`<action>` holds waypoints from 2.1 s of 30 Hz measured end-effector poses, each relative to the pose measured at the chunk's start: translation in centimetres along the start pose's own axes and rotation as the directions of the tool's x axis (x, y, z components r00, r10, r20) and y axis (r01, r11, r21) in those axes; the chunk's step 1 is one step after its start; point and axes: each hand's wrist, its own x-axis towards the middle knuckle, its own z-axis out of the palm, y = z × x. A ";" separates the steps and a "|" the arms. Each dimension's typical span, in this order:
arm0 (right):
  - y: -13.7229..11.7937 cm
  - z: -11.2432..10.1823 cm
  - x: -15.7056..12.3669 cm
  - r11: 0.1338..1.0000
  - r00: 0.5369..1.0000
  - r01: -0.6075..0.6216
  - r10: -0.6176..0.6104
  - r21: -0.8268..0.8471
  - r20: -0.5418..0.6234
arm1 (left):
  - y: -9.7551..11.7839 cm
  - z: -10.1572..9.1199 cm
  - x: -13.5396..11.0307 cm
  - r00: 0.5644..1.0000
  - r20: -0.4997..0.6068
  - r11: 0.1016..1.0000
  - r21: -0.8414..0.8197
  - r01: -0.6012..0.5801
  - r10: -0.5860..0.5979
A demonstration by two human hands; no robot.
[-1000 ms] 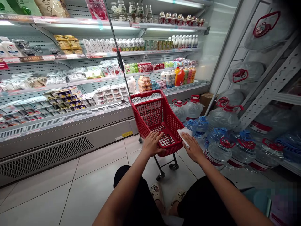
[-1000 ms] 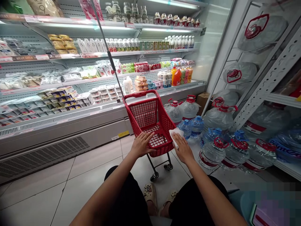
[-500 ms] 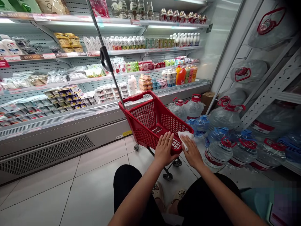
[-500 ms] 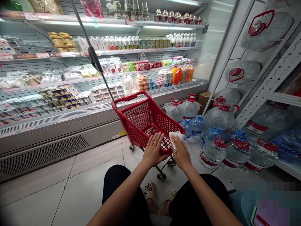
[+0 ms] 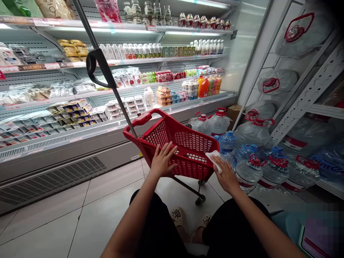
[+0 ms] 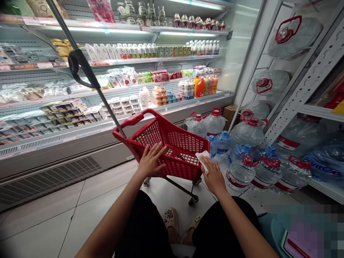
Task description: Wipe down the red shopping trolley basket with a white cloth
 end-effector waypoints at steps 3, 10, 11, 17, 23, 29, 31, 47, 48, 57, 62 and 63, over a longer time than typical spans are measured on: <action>0.0 1.0 0.8 0.997 0.995 -0.081 0.080 -0.020 -0.062 | -0.7 -0.5 -0.7 0.997 -0.019 0.997 0.032 0.069 -0.069; -8.5 3.8 3.0 0.980 0.979 0.179 -0.187 -0.093 -0.086 | 3.1 0.5 -0.5 0.990 -0.035 0.989 0.048 0.137 -0.135; -9.9 4.2 3.5 0.967 0.968 0.233 -0.241 -0.097 -0.076 | 3.4 0.6 -0.5 0.990 -0.039 0.989 0.052 0.138 -0.136; -11.6 4.6 4.8 0.937 0.936 0.345 -0.348 -0.061 -0.046 | 1.6 -0.7 -1.7 0.984 -0.114 0.988 0.061 0.144 -0.137; -8.0 4.2 5.1 0.961 0.961 0.272 -0.274 -0.043 -0.043 | -5.0 -4.8 -1.8 0.939 -0.227 0.955 0.086 0.284 -0.258; -8.3 5.5 6.5 0.981 0.976 0.194 -0.195 -0.015 -0.098 | -4.7 -5.6 -0.9 0.976 -0.127 0.979 0.078 0.187 -0.176; -10.2 5.9 7.2 0.973 0.969 0.230 -0.228 0.008 -0.093 | -3.5 -5.5 -0.8 0.976 -0.135 0.979 0.084 0.184 -0.172; -12.3 3.6 8.0 0.904 0.919 0.391 -0.371 0.176 -0.133 | 1.3 -5.1 0.1 0.977 -0.111 0.976 0.102 0.191 -0.180; -10.5 3.3 7.7 0.926 0.935 0.350 -0.335 0.140 -0.119 | 1.5 -4.6 0.2 0.977 -0.110 0.975 0.103 0.195 -0.184; -15.5 4.1 8.6 0.902 0.916 0.400 -0.387 0.164 -0.109 | 3.4 -2.2 0.6 0.964 -0.173 0.966 0.130 0.225 -0.202; -16.1 4.8 8.8 0.880 0.899 0.438 -0.425 0.183 -0.108 | 2.2 -2.3 0.4 0.971 -0.132 0.968 0.128 0.215 -0.199; -14.6 4.8 8.7 0.890 0.903 0.429 -0.418 0.155 -0.099 | 2.0 -2.3 0.3 0.971 -0.123 0.968 0.122 0.219 -0.204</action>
